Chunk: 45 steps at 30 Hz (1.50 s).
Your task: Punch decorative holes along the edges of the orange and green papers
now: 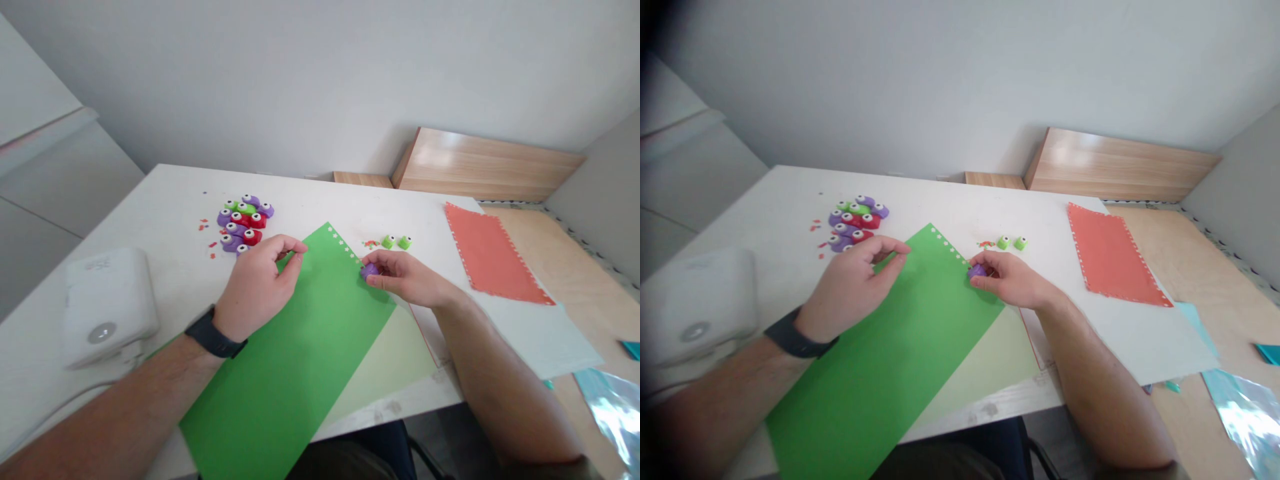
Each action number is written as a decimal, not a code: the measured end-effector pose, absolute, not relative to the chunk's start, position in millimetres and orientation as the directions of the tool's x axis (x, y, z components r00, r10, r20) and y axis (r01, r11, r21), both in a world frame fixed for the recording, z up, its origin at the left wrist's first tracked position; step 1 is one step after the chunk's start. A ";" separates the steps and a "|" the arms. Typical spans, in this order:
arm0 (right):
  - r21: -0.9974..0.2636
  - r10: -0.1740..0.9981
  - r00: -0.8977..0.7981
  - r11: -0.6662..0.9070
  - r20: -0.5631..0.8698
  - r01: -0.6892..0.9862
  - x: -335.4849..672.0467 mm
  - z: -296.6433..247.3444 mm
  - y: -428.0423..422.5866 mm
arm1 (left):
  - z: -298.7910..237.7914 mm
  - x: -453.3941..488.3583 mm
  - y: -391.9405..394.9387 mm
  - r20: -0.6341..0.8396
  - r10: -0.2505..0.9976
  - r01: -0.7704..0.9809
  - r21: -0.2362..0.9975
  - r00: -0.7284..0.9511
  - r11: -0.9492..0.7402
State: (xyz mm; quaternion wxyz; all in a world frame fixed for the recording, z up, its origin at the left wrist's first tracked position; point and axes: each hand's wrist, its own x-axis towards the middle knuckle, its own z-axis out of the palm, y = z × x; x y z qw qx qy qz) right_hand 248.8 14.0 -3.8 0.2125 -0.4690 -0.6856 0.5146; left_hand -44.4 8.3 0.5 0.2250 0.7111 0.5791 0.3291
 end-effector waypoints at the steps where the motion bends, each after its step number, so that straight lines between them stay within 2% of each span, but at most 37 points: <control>1: -0.904 0.863 -0.468 0.032 -0.191 0.427 248.6 -4.3 13.8 | 0.6 -44.3 8.3 0.207 0.972 0.677 0.700 0.112 -0.227; 14: -0.903 0.889 -0.411 -0.003 -0.199 0.430 241.0 -3.8 11.9 | 0.6 -44.1 8.4 0.217 0.968 0.668 0.703 0.126 -0.244; 32: -0.903 0.876 -0.430 -0.017 -0.220 0.428 246.7 -2.1 12.1 | 0.1 -44.6 7.5 0.229 0.966 0.671 0.698 0.122 -0.250; 45: -0.876 0.888 -0.417 0.035 -0.194 0.481 243.5 -8.3 12.6 | -0.3 -45.0 7.9 0.239 0.963 0.675 0.691 0.125 -0.259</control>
